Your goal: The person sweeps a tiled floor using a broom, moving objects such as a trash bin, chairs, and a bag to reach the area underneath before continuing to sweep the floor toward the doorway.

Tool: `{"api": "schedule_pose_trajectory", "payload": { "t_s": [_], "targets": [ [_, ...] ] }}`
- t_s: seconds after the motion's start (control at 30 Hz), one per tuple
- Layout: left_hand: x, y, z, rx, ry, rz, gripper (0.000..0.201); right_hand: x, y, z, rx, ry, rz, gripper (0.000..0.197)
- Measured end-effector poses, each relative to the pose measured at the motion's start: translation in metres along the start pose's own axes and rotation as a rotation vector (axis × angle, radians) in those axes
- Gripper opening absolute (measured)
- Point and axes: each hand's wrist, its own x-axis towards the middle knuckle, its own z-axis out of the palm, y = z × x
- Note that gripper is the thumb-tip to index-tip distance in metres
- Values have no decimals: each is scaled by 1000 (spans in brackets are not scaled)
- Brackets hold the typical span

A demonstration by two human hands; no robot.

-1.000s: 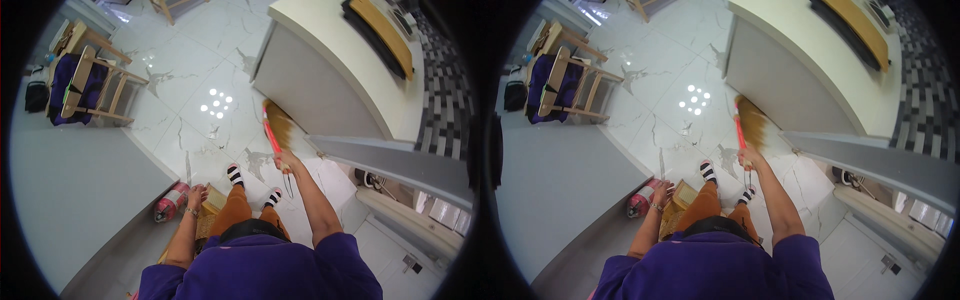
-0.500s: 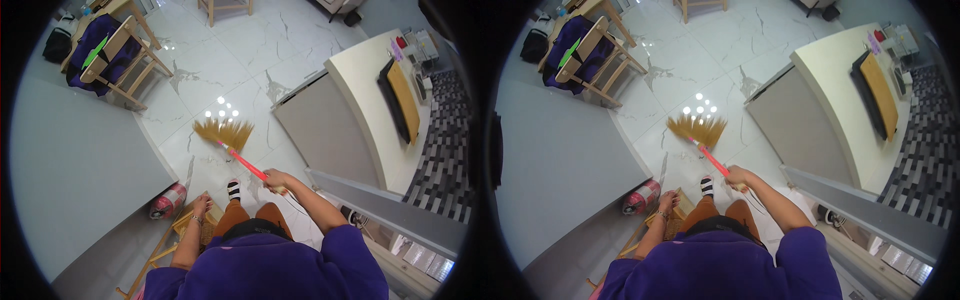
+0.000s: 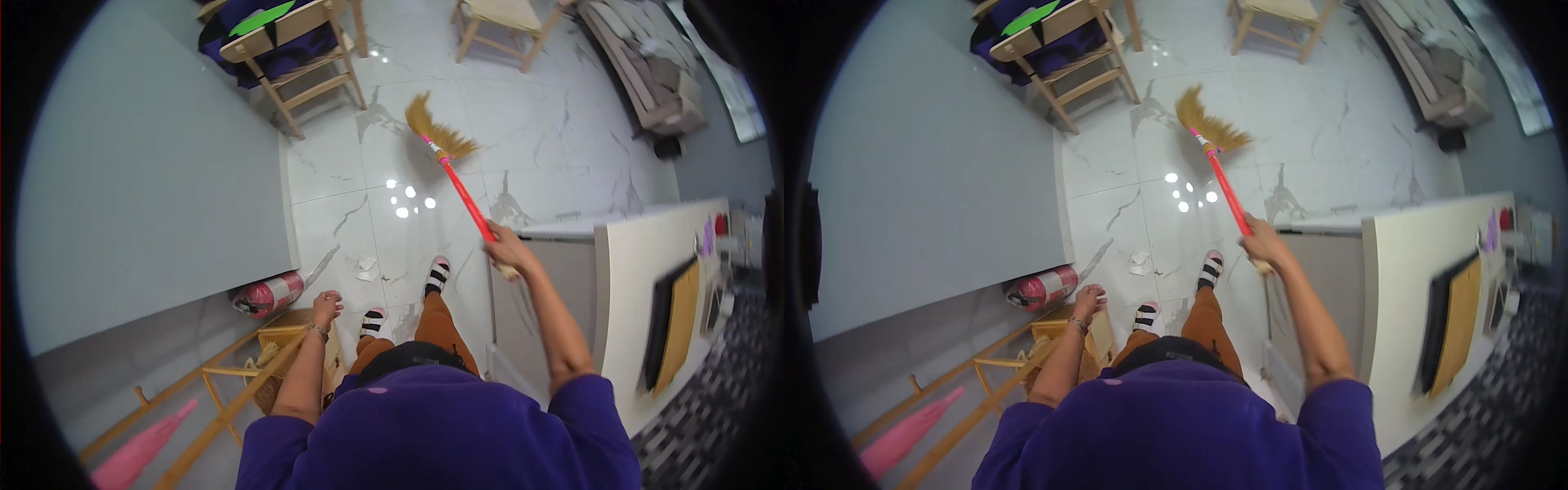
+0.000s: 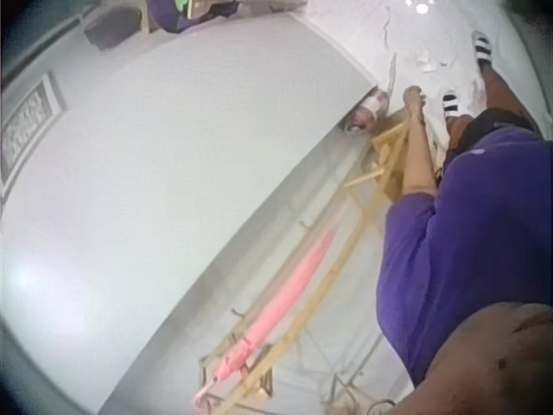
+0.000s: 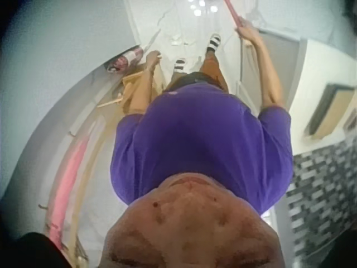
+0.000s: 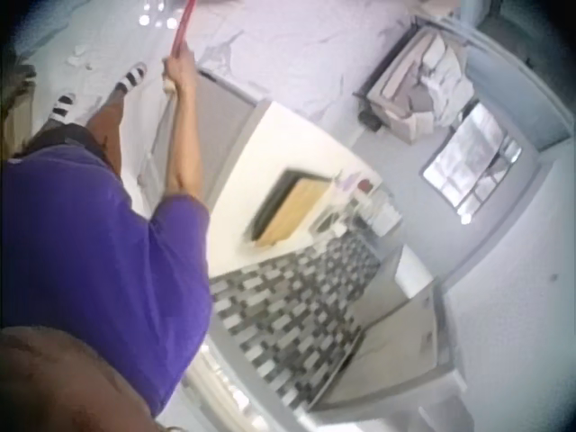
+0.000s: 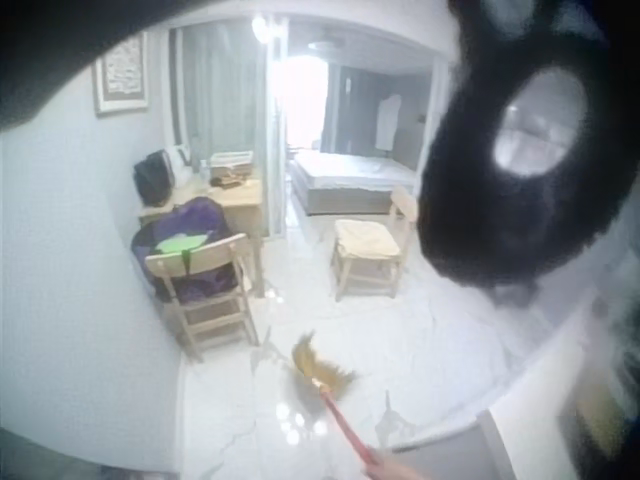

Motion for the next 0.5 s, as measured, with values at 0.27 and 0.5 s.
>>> {"api": "schedule_pose_trajectory", "payload": {
  "t_s": [0.27,0.5],
  "targets": [
    [-68,-6,59,-175,127,-73,23,207,-25,114,-156,-304,15,30],
    [-116,-53,77,-101,248,-303,22,178,-2,127,-561,-587,-144,25]
  ]
}}
